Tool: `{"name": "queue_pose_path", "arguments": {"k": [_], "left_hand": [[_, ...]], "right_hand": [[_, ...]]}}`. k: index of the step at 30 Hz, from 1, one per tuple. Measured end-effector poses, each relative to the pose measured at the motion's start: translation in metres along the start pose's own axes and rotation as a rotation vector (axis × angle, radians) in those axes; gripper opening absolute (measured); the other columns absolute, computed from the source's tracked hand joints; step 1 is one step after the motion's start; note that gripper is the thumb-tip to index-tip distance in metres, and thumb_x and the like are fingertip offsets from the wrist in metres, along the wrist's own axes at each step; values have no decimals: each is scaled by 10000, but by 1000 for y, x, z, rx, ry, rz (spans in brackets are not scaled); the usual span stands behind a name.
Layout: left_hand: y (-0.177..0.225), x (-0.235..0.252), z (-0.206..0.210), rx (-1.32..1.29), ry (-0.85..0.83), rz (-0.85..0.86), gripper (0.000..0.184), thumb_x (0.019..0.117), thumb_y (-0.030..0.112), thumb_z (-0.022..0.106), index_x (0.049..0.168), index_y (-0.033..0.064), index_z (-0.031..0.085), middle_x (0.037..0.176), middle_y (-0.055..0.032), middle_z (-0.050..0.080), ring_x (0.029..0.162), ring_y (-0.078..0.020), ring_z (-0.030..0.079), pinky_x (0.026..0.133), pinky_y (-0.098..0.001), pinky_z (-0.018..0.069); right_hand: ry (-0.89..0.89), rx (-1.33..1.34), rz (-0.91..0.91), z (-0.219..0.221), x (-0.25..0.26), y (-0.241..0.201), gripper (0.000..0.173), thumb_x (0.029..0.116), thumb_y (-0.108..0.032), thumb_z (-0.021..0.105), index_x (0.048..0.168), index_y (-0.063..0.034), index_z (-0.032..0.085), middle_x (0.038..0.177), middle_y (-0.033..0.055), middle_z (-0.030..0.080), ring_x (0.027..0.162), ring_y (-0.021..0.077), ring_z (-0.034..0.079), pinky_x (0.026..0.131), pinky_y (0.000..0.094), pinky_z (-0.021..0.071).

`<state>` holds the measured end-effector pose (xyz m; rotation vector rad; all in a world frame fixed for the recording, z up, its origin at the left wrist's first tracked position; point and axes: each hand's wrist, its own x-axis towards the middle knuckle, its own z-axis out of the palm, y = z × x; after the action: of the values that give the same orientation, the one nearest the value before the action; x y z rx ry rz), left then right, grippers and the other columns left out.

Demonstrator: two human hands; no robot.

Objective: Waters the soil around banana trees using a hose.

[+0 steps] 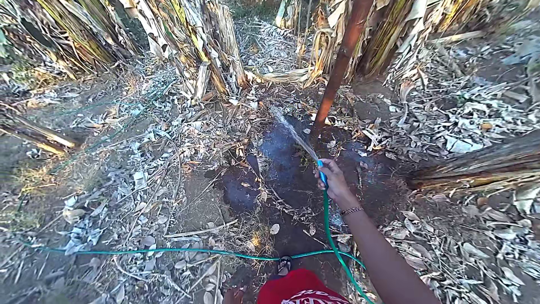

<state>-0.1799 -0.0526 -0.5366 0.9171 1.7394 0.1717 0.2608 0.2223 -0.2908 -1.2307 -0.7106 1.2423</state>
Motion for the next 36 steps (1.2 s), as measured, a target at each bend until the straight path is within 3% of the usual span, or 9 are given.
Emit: {"name": "queue_pose_path", "arguments": {"k": [18, 25, 36], "left_hand": [[-6, 8, 10, -69, 8, -57, 401, 1036, 260, 601, 1373, 46, 631, 1228, -204, 699, 1085, -344, 694, 904, -546, 559], [-8, 14, 9, -36, 4, -62, 407, 1034, 295, 610, 1376, 77, 637, 1243, -180, 700, 1103, -321, 692, 930, -534, 553], [-5, 3, 11, -33, -14, -44, 402, 1041, 298, 602, 1374, 75, 637, 1239, -185, 698, 1075, -320, 695, 894, -521, 560]], "right_hand": [[-155, -114, 262, -16, -24, 56, 323, 1064, -178, 492, 1382, -121, 505, 732, 62, 578, 443, 93, 457, 388, 230, 396], [-175, -173, 353, -32, -38, 80, 311, 1064, -186, 497, 1370, -134, 522, 734, 61, 578, 450, 97, 458, 390, 232, 385], [-192, -213, 374, -40, -53, 77, 315, 1068, -187, 494, 1376, -125, 509, 732, 49, 574, 446, 87, 449, 396, 228, 393]]}}
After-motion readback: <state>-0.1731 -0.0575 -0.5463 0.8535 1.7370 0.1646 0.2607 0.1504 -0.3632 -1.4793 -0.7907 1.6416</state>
